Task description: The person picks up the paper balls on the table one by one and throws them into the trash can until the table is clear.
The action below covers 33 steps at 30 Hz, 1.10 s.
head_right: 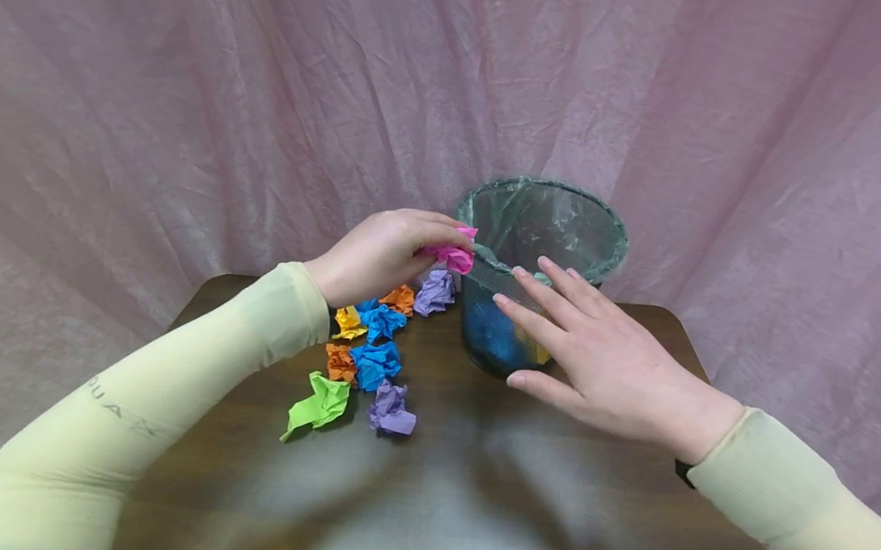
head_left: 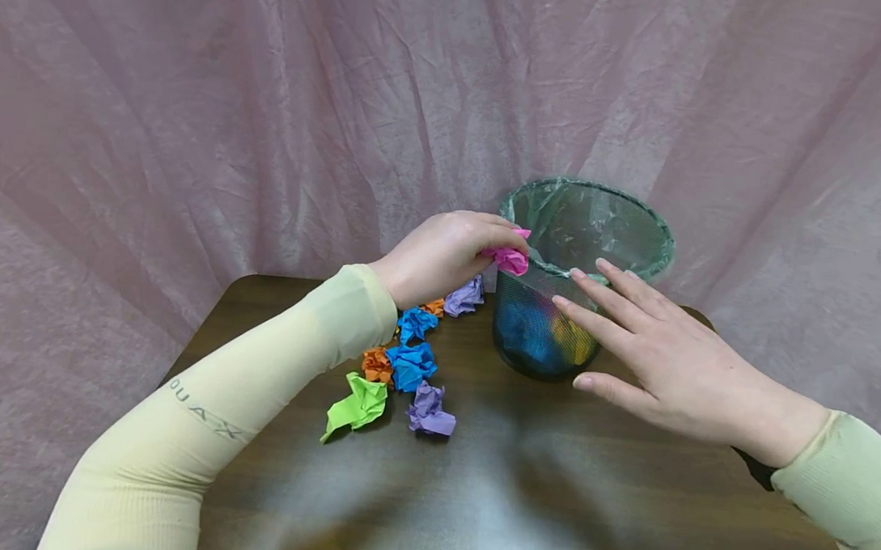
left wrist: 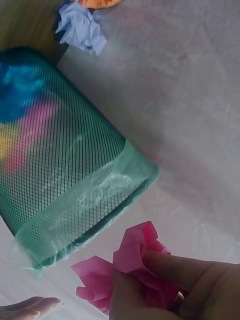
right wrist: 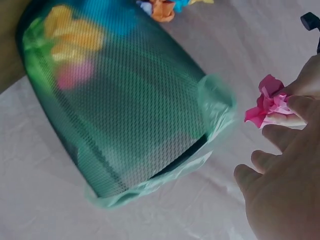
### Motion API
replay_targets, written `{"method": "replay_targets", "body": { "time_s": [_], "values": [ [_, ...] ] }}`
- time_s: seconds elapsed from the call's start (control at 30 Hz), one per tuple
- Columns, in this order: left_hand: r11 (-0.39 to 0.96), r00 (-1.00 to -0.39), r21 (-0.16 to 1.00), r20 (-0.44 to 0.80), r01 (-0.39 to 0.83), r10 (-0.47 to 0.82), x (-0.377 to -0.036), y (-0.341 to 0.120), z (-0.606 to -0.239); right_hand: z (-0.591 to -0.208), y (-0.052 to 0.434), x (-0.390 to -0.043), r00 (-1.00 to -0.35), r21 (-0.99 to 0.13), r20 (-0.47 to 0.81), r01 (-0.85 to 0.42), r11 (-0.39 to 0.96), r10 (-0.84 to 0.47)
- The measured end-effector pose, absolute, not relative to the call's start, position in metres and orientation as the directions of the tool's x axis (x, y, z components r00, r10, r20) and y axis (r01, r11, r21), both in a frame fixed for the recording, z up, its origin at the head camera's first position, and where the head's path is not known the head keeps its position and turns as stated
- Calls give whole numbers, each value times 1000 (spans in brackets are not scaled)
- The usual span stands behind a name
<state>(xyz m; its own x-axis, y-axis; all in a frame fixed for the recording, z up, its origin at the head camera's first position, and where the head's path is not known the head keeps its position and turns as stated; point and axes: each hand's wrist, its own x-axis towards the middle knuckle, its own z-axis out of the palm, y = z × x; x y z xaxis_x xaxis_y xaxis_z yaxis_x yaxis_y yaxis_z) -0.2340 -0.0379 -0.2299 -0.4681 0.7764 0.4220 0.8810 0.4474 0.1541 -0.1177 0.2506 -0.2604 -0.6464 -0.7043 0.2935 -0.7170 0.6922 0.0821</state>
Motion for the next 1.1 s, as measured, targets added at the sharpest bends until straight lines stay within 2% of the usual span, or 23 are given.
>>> {"method": "replay_targets", "body": {
  "time_s": [0.2, 0.53, 0.7, 0.9, 1.1],
  "values": [
    [434, -457, 159, 447, 887, 769, -244, -19, -226, -261, 257, -122, -653, 80, 311, -706, 703, -691],
    [554, -570, 162, 379, 817, 729, -259, 0, -220, -266, 251, -119, -643, 80, 327, -711, 698, -692],
    [570, -586, 159, 348, 806, 732, -266, 11, -218, -266, 251, -121, -634, 88, 335, -715, 694, -696],
    [580, -595, 151, 312, 801, 740, -273, 22, -220, -261, 259, -124, -668, 71, 329, -687, 723, -667],
    [591, -607, 151, 291, 792, 739, -279, 31, -222, -257, 272, -132, -746, 23, 289, -621, 783, -600]
  ]
}}
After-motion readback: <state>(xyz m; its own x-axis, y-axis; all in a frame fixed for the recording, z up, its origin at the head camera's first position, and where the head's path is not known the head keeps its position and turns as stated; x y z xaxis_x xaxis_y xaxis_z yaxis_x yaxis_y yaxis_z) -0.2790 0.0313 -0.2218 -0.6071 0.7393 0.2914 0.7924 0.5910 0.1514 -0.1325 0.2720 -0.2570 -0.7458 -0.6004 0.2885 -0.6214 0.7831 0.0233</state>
